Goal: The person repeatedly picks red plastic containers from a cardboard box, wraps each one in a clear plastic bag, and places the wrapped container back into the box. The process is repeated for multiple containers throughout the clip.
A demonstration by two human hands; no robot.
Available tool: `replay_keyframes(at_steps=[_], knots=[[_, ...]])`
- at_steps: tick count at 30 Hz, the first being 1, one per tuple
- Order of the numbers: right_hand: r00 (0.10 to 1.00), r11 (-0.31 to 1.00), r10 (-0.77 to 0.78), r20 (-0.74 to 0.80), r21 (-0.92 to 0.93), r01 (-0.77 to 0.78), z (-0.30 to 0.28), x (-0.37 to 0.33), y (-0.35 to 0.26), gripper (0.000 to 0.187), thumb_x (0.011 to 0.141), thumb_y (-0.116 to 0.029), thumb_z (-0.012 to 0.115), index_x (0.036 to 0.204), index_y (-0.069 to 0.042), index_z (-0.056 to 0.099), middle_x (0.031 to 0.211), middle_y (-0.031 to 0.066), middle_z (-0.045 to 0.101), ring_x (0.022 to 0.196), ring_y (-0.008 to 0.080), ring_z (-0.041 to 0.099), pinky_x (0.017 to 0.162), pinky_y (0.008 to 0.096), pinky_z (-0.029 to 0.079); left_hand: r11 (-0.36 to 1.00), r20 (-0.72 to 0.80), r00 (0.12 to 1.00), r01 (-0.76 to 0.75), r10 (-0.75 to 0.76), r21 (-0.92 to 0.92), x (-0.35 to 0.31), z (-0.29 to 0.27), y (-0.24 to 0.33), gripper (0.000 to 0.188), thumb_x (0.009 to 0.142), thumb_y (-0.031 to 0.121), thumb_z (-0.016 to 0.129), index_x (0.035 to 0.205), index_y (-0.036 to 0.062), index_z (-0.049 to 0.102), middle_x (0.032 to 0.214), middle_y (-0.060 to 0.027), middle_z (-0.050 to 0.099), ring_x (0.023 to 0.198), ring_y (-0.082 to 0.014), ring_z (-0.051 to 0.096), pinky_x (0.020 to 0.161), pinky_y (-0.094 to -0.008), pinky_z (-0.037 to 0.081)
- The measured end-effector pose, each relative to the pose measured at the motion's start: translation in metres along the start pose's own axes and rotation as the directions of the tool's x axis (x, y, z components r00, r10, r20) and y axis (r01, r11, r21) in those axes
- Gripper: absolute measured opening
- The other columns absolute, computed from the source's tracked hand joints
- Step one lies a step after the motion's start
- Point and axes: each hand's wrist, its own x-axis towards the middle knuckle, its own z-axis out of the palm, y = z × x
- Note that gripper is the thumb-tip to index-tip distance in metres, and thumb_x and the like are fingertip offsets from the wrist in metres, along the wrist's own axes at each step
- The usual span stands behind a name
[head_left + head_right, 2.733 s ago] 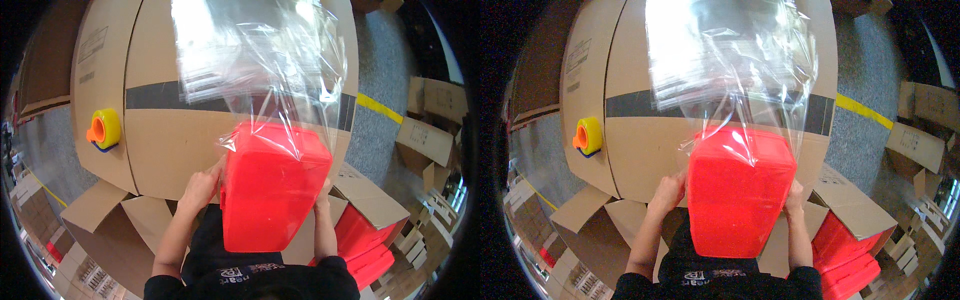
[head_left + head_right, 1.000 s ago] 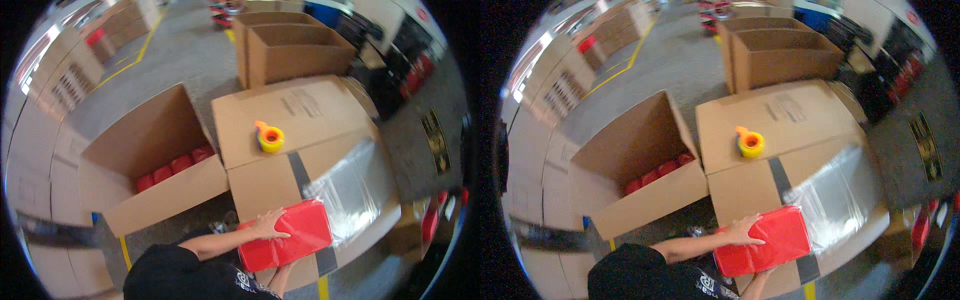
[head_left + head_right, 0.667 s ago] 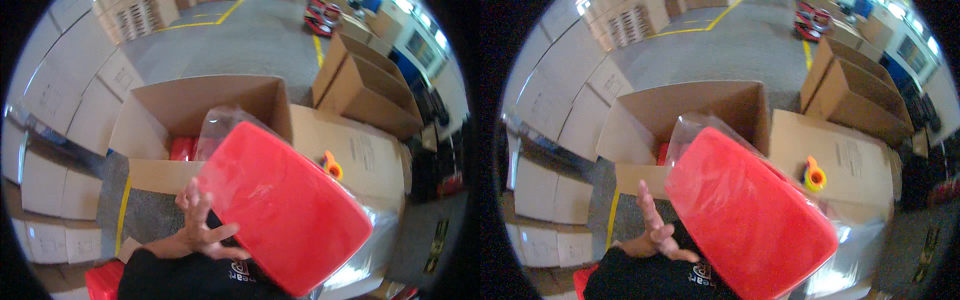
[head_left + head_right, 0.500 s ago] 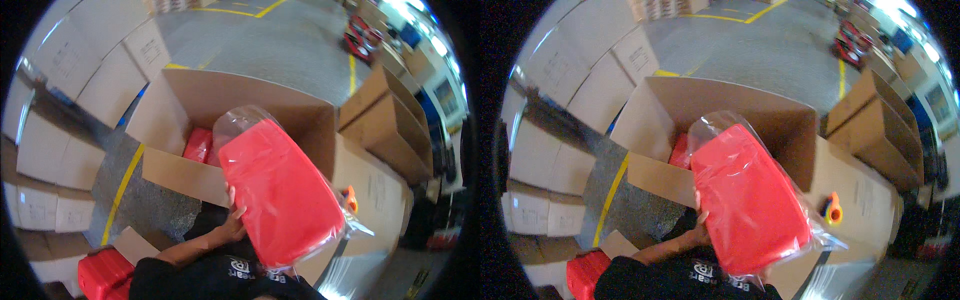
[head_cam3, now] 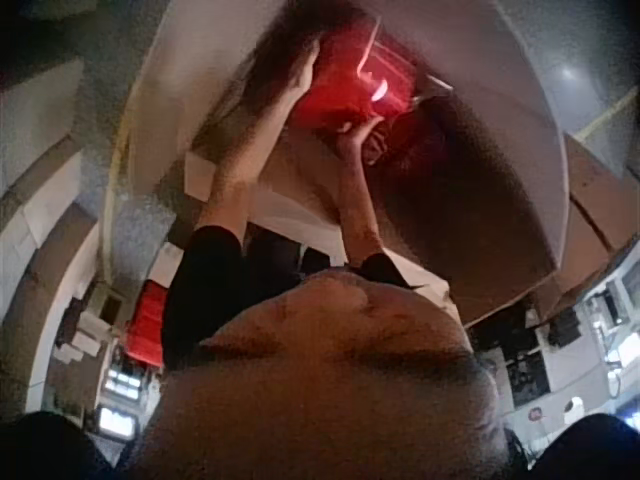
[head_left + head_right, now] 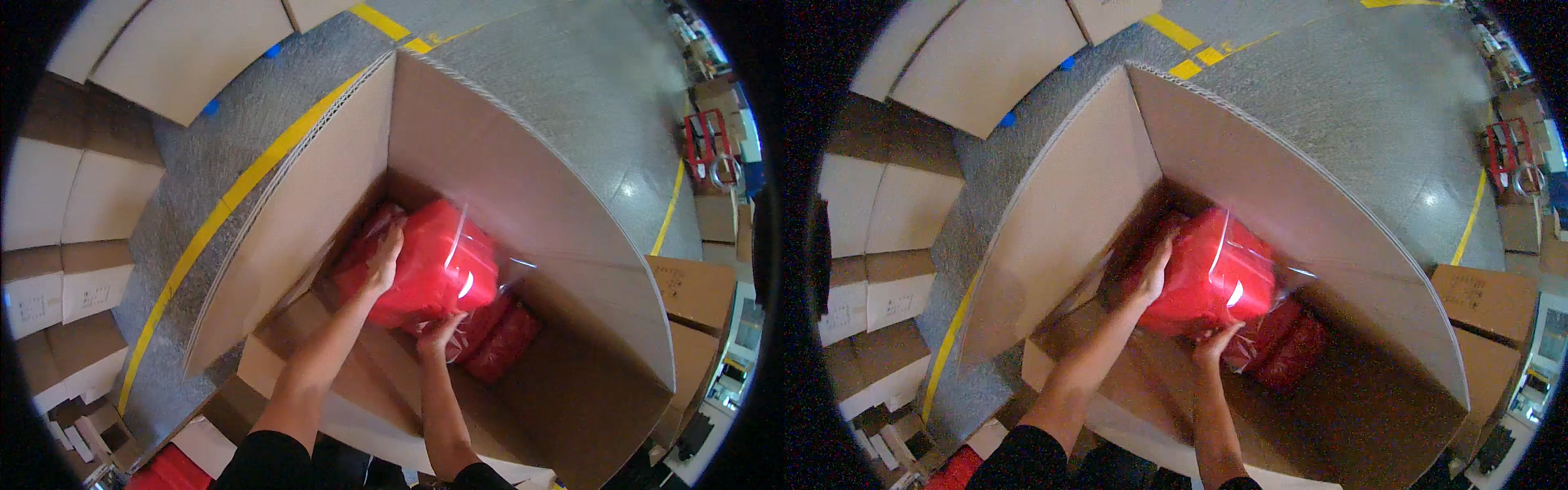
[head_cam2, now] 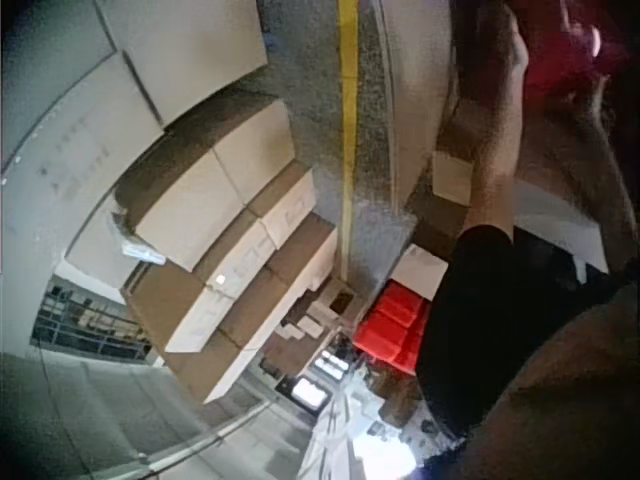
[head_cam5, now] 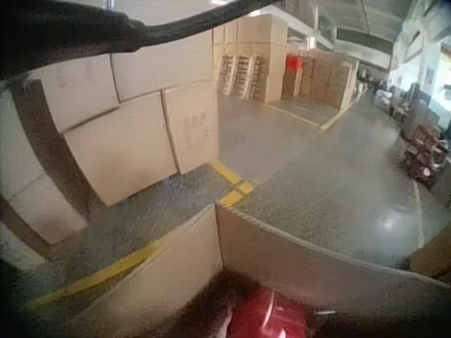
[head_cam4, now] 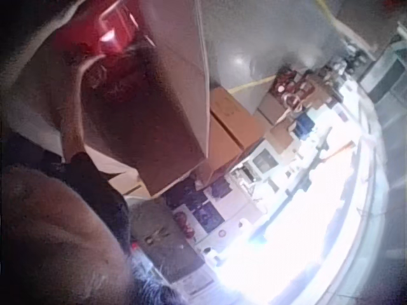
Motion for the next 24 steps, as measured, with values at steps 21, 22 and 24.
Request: replay_keyframes(at_steps=[21, 22, 24], knots=[[0.688, 0.594, -0.725, 0.036, -0.473, 0.651, -0.127, -0.231, -0.075, 0.034, 0.100, -0.025, 0.051, 0.119, 0.001, 0.060, 0.108, 0.0058, 0.067, 0.098, 0.0142, 0.063, 0.089, 0.0306, 0.050, 0.819, 0.691, 0.628, -0.144, -0.358, 0.555, -0.156, 0.078, -0.023, 0.062, 0.096, 0.050, 0.042, 0.132, 0.0005, 0.051, 0.136, -0.0161, 0.052, 0.127, -0.0283, 0.048, 0.107, -0.0359, 0.035], [0.619, 0.546, -0.778, -0.106, -0.602, 0.583, -0.161, -0.281, -0.064, 0.038, 0.100, -0.032, 0.048, 0.099, 0.000, 0.069, 0.089, 0.0064, 0.071, 0.086, 0.0144, 0.066, 0.081, 0.0297, 0.052, 0.838, 0.750, 0.570, -0.182, -0.336, 0.514, -0.178, 0.098, -0.013, 0.061, 0.097, 0.049, 0.043, 0.132, 0.0003, 0.050, 0.135, -0.0161, 0.053, 0.126, -0.0270, 0.049, 0.107, -0.0349, 0.035], [0.567, 0.564, -0.754, -0.330, -0.767, 0.304, -0.262, -0.390, -0.036, 0.053, 0.099, -0.041, 0.045, 0.075, -0.002, 0.070, 0.069, 0.0083, 0.069, 0.069, 0.0182, 0.067, 0.071, 0.0322, 0.053, 0.895, 0.889, 0.347, -0.220, -0.299, 0.387, -0.224, 0.152, 0.004, 0.057, 0.098, 0.045, 0.044, 0.130, -0.0015, 0.052, 0.129, -0.0137, 0.057, 0.121, -0.0250, 0.052, 0.105, -0.0346, 0.036]])
